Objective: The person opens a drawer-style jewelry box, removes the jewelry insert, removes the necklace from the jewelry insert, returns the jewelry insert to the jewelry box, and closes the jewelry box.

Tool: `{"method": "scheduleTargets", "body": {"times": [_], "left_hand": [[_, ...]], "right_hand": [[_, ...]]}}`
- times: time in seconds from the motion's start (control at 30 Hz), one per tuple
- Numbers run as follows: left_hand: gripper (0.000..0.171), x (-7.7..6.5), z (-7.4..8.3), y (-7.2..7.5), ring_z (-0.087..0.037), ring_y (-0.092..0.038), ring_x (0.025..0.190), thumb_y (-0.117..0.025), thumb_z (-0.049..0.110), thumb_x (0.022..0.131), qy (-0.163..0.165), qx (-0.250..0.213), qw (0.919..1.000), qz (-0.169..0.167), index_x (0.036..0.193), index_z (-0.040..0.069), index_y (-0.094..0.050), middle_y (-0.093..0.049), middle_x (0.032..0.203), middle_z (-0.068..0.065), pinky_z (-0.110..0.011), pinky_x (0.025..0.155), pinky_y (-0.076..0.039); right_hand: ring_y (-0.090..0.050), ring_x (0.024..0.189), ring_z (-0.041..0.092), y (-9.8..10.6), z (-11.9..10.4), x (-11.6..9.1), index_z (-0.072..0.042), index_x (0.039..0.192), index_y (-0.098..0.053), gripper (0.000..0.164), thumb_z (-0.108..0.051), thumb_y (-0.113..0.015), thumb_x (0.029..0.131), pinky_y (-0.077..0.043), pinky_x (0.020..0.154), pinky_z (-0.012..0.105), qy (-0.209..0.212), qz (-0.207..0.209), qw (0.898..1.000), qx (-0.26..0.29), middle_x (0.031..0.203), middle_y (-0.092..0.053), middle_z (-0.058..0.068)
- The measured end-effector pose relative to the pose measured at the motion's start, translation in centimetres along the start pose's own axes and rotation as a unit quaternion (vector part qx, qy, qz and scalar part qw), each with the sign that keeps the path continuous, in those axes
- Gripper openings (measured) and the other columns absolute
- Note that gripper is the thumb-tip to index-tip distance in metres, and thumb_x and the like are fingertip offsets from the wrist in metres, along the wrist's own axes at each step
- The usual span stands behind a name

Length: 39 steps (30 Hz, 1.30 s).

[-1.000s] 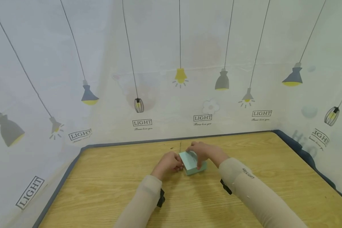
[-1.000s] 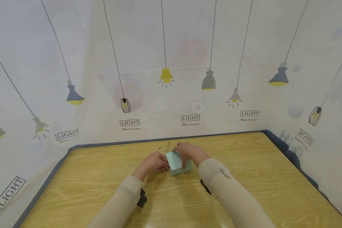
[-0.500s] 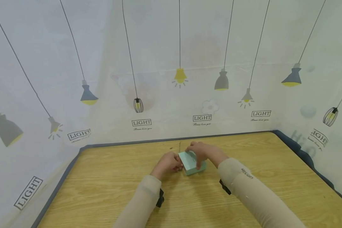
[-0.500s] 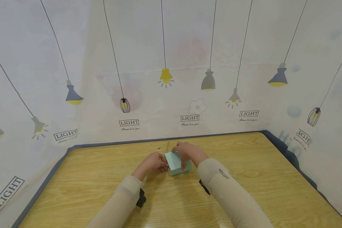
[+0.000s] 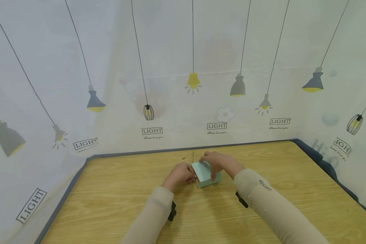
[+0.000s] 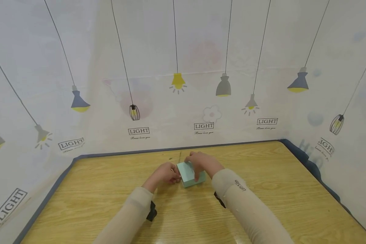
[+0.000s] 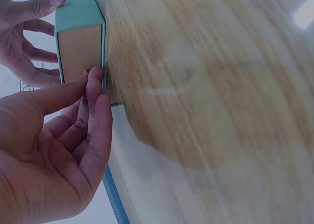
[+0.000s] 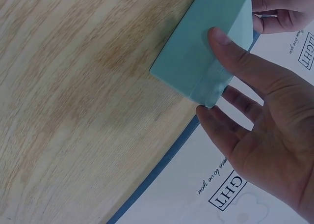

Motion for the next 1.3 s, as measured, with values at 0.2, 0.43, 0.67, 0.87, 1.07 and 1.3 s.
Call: {"method": "scheduleTargets", "body": {"times": [0.2, 0.43, 0.67, 0.87, 1.07, 1.3], "left_hand": [[0.014, 0.25, -0.12, -0.06, -0.013, -0.060, 0.064, -0.065, 0.002, 0.091, 0.009, 0.002, 1.0000, 0.001, 0.077, 0.004, -0.067, -0.070, 0.076, -0.004, -0.022, 0.059, -0.052], [0.014, 0.37, -0.20, -0.03, -0.014, -0.061, 0.066, -0.066, 0.002, 0.091, 0.018, 0.004, 0.9998, 0.001, 0.078, 0.004, -0.067, -0.071, 0.078, -0.006, -0.022, 0.060, -0.053], [0.013, 0.28, -0.20, -0.07, -0.014, -0.061, 0.066, -0.065, 0.002, 0.092, 0.022, 0.002, 0.9997, 0.001, 0.079, 0.003, -0.066, -0.071, 0.078, -0.005, -0.022, 0.059, -0.052], [0.014, 0.28, -0.20, -0.10, -0.013, -0.059, 0.065, -0.065, 0.002, 0.092, 0.023, 0.002, 0.9997, 0.000, 0.079, 0.003, -0.067, -0.071, 0.078, -0.005, -0.020, 0.057, -0.050], [0.014, 0.27, -0.24, -0.10, -0.013, -0.059, 0.064, -0.067, 0.004, 0.092, 0.020, 0.012, 0.9997, 0.001, 0.078, 0.004, -0.067, -0.070, 0.076, -0.004, -0.020, 0.056, -0.049], [0.015, 0.10, -0.18, -0.06, -0.012, -0.060, 0.063, -0.068, 0.005, 0.091, 0.009, 0.019, 0.9998, 0.004, 0.077, 0.004, -0.066, -0.071, 0.077, -0.005, -0.020, 0.056, -0.050]], "right_hand": [[-0.047, 0.131, 0.034, 0.08, -0.03, -0.08, -0.015, 0.142, -0.052, 0.083, -0.017, -0.092, 0.070, -0.044, 0.110, 0.052, 0.002, -0.001, 1.000, -0.004, 0.145, -0.047, 0.012], [-0.047, 0.131, 0.034, 0.28, -0.24, -0.20, -0.015, 0.142, -0.053, 0.083, -0.017, -0.092, 0.069, -0.044, 0.110, 0.051, 0.001, -0.001, 1.000, -0.004, 0.146, -0.047, 0.012], [-0.047, 0.132, 0.034, 0.33, -0.33, -0.36, -0.016, 0.142, -0.053, 0.082, -0.017, -0.092, 0.070, -0.044, 0.110, 0.051, -0.002, -0.002, 1.000, -0.002, 0.145, -0.047, 0.011], [-0.047, 0.131, 0.034, 0.32, -0.35, -0.39, -0.016, 0.142, -0.052, 0.082, -0.017, -0.092, 0.070, -0.045, 0.108, 0.051, 0.000, -0.001, 1.000, -0.008, 0.144, -0.048, 0.011], [-0.047, 0.131, 0.034, 0.28, -0.34, -0.32, -0.016, 0.143, -0.052, 0.083, -0.018, -0.092, 0.070, -0.045, 0.109, 0.051, -0.002, -0.001, 1.000, -0.008, 0.144, -0.048, 0.010], [-0.047, 0.130, 0.033, 0.29, -0.38, -0.32, -0.016, 0.143, -0.052, 0.083, -0.018, -0.092, 0.070, -0.045, 0.109, 0.051, -0.001, -0.003, 1.000, -0.013, 0.144, -0.048, 0.011]]}}
Point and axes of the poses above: each hand's wrist, its own x-axis towards the middle knuckle, its own y-axis out of the back of the hand, z = x × y, the point moved 5 cm from there along x, towards the middle knuckle
